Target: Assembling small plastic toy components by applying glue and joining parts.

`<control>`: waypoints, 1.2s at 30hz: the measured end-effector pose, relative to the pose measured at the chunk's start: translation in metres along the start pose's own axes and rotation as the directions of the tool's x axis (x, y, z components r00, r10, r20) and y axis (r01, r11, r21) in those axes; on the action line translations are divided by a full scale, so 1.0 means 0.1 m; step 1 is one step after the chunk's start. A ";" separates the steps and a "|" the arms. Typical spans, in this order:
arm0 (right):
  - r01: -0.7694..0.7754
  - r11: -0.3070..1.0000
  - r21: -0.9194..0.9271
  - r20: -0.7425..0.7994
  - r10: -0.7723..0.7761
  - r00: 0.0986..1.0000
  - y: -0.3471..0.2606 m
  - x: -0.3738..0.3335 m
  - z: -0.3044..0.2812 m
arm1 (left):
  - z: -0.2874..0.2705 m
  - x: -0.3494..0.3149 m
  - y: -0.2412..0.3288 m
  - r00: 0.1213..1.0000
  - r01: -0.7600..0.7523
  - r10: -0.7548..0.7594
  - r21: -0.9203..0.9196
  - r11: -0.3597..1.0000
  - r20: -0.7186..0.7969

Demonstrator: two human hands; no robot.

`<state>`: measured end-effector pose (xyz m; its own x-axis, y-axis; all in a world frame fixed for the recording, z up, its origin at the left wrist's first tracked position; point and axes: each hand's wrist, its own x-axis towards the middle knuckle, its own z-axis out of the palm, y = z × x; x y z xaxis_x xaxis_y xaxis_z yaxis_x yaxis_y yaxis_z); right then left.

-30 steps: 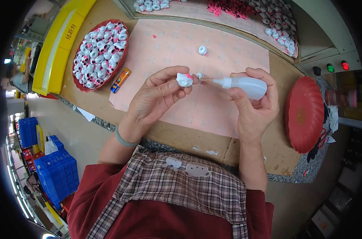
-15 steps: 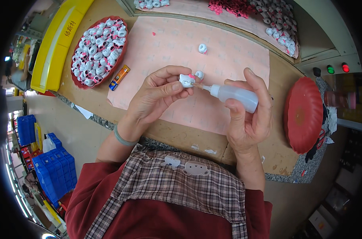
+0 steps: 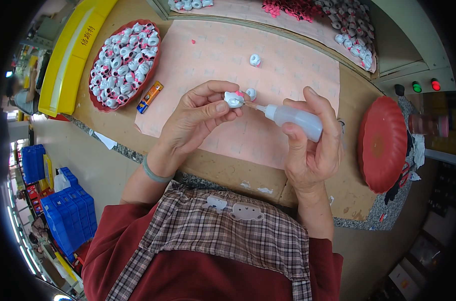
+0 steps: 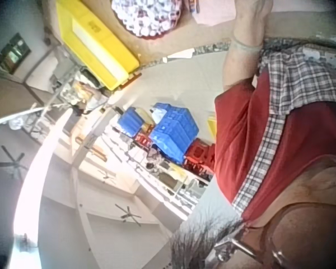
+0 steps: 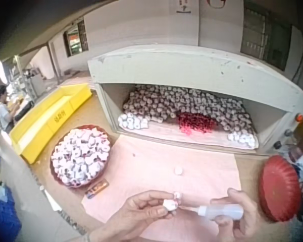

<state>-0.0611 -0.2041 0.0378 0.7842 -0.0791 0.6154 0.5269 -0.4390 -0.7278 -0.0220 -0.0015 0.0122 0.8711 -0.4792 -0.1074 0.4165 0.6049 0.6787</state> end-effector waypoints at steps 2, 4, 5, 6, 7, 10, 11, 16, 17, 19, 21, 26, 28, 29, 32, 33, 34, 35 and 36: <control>0.036 0.997 -0.073 0.050 -0.032 0.998 0.00 0.01 -0.01 | -0.01 0.00 0.00 1.000 -0.008 0.008 0.021 1.000 -0.006; 0.035 0.997 -0.072 0.051 -0.031 0.998 0.00 0.00 -0.01 | -0.02 0.00 0.00 1.000 -0.013 0.014 0.029 1.000 -0.009; 0.033 0.997 -0.072 0.052 -0.030 0.998 0.00 0.00 -0.01 | -0.02 0.00 0.00 1.000 -0.019 0.020 0.036 0.999 -0.012; 0.032 0.997 -0.071 0.053 -0.028 0.998 0.00 0.00 0.00 | -0.02 0.00 0.00 1.000 -0.025 0.026 0.043 0.999 -0.015; 0.032 0.997 -0.071 0.053 -0.028 0.998 0.00 0.00 0.00 | -0.02 0.00 0.00 1.000 -0.025 0.025 0.043 0.999 -0.015; 0.034 0.997 -0.075 0.060 -0.030 0.998 0.00 0.00 0.00 | -0.01 0.00 0.00 0.999 -0.034 0.037 0.067 0.997 -0.039; 0.034 0.997 -0.075 0.060 -0.029 0.998 0.00 0.00 0.01 | -0.01 0.00 0.00 0.999 -0.034 0.037 0.067 0.997 -0.039; -0.023 1.000 -0.015 0.040 0.024 0.999 0.00 0.00 0.02 | -0.04 0.01 -0.02 0.997 -0.049 0.054 0.094 0.994 -0.050; -0.033 0.999 -0.014 0.054 0.034 0.998 -0.01 0.01 0.01 | -0.04 0.01 -0.02 0.998 -0.046 0.050 0.091 0.995 -0.048; -0.043 0.999 -0.014 0.068 0.044 0.997 -0.01 0.01 0.01 | -0.04 0.01 -0.02 0.998 -0.042 0.046 0.088 0.995 -0.045; -0.057 0.998 0.010 0.049 0.057 0.997 -0.01 0.01 0.03 | -0.02 0.01 -0.03 0.998 -0.024 0.028 0.076 0.997 -0.047; -0.072 0.997 0.028 0.017 0.072 0.997 0.01 -0.01 0.05 | -0.04 0.00 -0.06 1.000 0.018 -0.017 0.030 0.999 -0.016; -0.067 0.997 0.030 0.013 0.066 0.998 0.01 -0.03 0.05 | -0.04 -0.01 -0.06 1.000 0.017 -0.017 0.015 1.000 -0.014; -0.060 0.998 0.030 0.007 0.060 0.998 0.02 -0.04 0.04 | -0.04 0.00 -0.06 1.000 0.018 -0.018 0.000 1.000 -0.008; -0.061 0.997 0.049 -0.008 0.061 0.998 0.02 -0.04 0.03 | -0.05 0.00 -0.04 1.000 0.031 -0.031 -0.043 0.999 0.002; -0.068 0.995 0.068 -0.018 0.069 0.997 0.03 -0.04 0.02 | -0.06 0.00 -0.04 0.999 0.044 -0.043 -0.070 0.997 0.007; -0.073 0.994 0.087 -0.027 0.076 0.997 0.03 -0.04 0.02 | -0.06 -0.01 -0.03 0.998 0.055 -0.054 -0.096 0.994 0.013; -0.073 0.994 0.087 -0.027 0.075 0.997 0.03 -0.03 0.02 | -0.05 -0.01 -0.03 0.998 0.054 -0.053 -0.096 0.994 0.013; -0.066 0.994 0.088 -0.026 0.069 0.997 0.03 -0.02 0.02 | -0.05 -0.01 -0.02 0.998 0.055 -0.054 -0.111 0.992 0.019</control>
<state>-0.0607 -0.2040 0.0332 0.8098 -0.1323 0.5716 0.5007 -0.3522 -0.7908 -0.0221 0.0007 0.0069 0.8423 -0.5231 -0.1297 0.4905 0.6442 0.5868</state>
